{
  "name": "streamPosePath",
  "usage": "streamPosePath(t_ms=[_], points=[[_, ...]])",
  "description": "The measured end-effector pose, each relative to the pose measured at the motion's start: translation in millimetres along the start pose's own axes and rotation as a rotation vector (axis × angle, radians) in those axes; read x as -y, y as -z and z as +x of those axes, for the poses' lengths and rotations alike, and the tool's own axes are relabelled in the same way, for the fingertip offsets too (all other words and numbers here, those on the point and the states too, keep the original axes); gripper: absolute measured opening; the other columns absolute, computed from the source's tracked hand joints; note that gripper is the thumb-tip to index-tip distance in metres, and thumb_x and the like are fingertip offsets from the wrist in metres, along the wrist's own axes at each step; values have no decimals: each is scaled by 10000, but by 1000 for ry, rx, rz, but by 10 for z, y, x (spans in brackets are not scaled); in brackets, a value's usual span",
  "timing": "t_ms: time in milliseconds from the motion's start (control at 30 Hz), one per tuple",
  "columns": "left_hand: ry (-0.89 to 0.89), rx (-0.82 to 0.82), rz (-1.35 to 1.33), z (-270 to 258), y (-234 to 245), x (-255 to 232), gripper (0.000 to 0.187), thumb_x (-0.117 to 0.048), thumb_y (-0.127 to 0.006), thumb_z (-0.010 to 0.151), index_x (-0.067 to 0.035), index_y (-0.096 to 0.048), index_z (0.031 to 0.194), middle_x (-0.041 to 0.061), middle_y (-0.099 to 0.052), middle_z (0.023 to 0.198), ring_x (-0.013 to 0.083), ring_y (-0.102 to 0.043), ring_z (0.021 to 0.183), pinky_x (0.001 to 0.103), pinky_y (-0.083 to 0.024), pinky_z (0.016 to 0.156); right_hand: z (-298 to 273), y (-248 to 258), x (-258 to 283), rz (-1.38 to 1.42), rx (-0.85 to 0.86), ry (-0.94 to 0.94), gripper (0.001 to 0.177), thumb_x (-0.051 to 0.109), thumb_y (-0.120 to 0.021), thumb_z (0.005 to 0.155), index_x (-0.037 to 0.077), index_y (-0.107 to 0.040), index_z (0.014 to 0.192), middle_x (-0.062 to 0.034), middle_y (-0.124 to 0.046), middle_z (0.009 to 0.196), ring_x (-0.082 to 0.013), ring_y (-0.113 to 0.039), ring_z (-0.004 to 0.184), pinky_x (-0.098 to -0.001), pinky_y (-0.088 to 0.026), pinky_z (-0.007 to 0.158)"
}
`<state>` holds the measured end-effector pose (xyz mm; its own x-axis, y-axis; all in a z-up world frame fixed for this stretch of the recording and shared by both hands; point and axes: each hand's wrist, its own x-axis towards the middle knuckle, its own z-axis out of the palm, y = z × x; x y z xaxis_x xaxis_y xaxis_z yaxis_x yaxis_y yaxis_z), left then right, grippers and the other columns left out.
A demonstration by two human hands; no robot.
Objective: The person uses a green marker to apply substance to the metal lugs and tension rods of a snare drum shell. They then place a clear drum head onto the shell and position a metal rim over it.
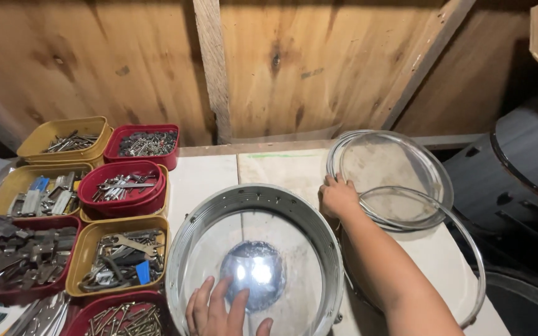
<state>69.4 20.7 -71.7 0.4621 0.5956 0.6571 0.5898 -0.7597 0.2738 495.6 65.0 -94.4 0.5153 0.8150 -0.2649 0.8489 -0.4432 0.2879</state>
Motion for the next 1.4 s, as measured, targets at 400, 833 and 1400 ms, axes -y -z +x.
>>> streamPosePath(t_ms=[400,833,1400], points=[[56,-102,51,-104,-302,74,657,-873,-361,776,-339,-740,833,-6,-688,1179,304,-563,1226,539,-442,1006,150,-53,-56,30,-10,17,646,181,-446,917,153,-366,1557,-35,-192,1713,-352,-254,1537,-536,-354,1155],[-37,-131,7,150,-26,-64,546,-758,-511,783,-264,-704,911,68,-673,1169,359,-594,1168,532,-464,992,-581,760,116,474,-884,321,620,288,-614,931,-53,-513,1440,-241,-517,1472,-415,-465,1386,-537,-370,1167],[-794,33,-363,426,223,60,490,-542,-866,831,-147,-631,1002,197,-638,1232,449,-611,1156,696,-425,1021,-2416,496,286,935,-639,708,398,366,-436,1046,73,-704,1013,-193,-618,1377,-380,-560,1317,-501,-406,1131]])
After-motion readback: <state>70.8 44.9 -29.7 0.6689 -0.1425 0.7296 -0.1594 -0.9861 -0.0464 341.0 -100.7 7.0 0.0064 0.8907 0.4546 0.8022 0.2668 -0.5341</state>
